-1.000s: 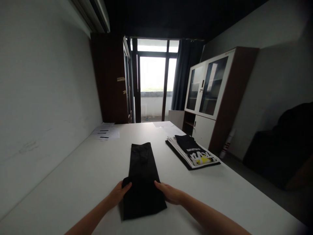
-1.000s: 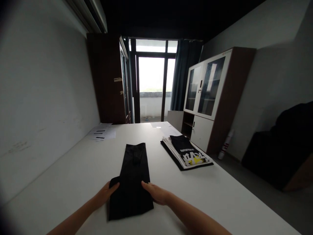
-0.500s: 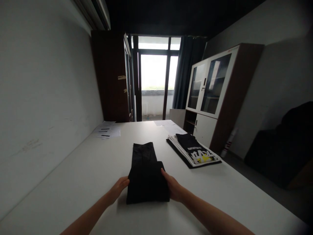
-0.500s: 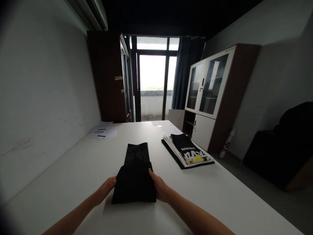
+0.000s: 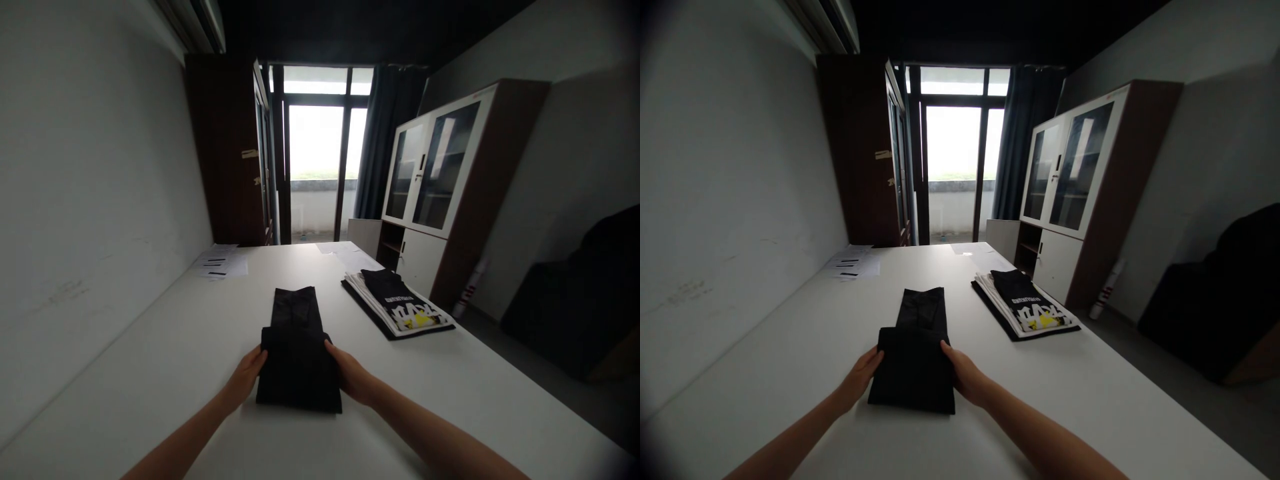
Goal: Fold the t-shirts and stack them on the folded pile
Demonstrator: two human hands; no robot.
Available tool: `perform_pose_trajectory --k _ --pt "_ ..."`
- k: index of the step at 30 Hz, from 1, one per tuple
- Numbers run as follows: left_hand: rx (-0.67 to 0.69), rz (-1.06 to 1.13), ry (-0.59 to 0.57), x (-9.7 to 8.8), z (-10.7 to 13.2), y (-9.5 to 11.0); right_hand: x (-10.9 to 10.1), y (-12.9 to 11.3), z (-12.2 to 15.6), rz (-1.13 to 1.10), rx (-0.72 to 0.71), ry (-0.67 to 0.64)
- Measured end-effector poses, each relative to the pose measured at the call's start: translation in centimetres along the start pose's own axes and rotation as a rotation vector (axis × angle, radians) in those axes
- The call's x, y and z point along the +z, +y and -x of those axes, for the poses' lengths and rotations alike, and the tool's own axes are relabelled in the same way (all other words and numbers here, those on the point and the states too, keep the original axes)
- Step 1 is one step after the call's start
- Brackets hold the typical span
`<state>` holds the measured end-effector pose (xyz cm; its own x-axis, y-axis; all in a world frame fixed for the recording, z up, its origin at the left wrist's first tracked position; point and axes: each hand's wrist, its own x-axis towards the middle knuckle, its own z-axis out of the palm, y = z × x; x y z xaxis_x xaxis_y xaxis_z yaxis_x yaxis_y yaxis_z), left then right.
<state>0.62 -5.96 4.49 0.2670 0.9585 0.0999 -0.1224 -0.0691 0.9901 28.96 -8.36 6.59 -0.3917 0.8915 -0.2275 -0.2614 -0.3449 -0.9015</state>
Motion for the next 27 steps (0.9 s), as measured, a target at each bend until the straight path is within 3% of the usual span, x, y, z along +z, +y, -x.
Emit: perform_pose_trajectory --k 6,12,16,20,23,27 --pt "-0.11 0.202 0.139 0.4 0.2 0.2 0.0 1.0 0.1 0.186 -0.038 -0.115" --pt "-0.176 0.378 0.147 1.0 0.2 0.2 0.2 2.3 0.6 0.538 -0.154 -0.271" --pt "-0.193 0.454 0.164 1.4 0.3 0.8 1.3 2.2 0.8 0.857 -0.395 -0.299" --pt "-0.231 0.503 0.103 1.7 0.7 1.2 2.4 1.9 0.9 1.117 -0.605 -0.334" --pt "-0.315 0.528 0.044 1.6 0.8 1.3 2.5 2.5 1.1 1.092 -0.567 -0.336" --pt "-0.415 0.499 0.08 0.7 0.9 1.3 1.9 3.7 0.9 0.843 -0.333 -0.288"
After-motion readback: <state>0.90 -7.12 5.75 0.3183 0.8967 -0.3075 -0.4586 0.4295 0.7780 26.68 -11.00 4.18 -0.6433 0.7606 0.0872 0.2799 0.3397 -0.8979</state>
